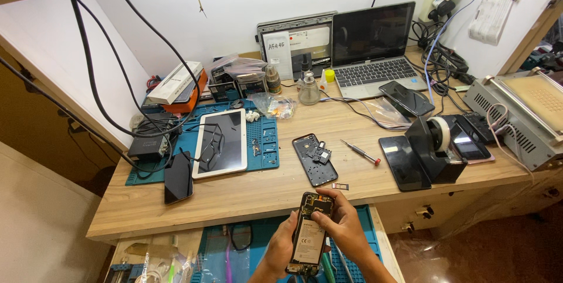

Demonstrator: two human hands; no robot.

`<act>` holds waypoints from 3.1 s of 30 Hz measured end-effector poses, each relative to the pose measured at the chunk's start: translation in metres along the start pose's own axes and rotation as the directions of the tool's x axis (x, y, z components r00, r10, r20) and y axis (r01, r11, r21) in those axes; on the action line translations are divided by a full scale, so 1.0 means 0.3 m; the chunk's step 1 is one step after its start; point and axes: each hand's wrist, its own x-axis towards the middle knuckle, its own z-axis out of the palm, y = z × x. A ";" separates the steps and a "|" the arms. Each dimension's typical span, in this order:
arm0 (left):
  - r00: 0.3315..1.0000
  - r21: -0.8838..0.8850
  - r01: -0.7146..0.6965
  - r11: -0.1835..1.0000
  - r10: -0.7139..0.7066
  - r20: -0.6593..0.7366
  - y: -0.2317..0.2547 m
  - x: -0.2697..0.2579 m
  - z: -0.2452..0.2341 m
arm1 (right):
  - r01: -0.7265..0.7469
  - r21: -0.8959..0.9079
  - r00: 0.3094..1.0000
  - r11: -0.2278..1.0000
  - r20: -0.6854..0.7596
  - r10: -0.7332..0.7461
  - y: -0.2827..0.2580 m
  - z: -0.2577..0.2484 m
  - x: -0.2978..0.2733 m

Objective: The person disassembles a smartphone, removes the back cover, and uses a metal spudger to pry and disconnect internal components. They handle the phone's battery and motherboard while working at a cluttered desk.

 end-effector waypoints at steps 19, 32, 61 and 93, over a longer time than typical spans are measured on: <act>0.976 -0.265 -0.212 0.941 0.218 -0.007 0.018 -0.019 0.005 | 0.110 -0.127 0.990 0.986 0.101 -0.097 0.028 0.009 -0.002; 0.975 -0.563 -0.217 0.798 0.205 -0.085 0.003 0.038 -0.116 | 0.604 -0.286 0.727 0.743 0.581 -0.367 -0.049 0.073 -0.042; 0.994 -0.696 -0.090 0.713 0.107 -0.020 0.018 0.016 -0.041 | 0.739 -0.364 0.657 0.566 0.205 -0.726 -0.015 0.076 -0.041; 0.878 -0.673 -0.379 0.635 0.017 -0.479 -0.086 0.304 -0.440 | 0.253 -0.953 0.967 0.165 0.249 -0.045 -0.263 0.080 0.951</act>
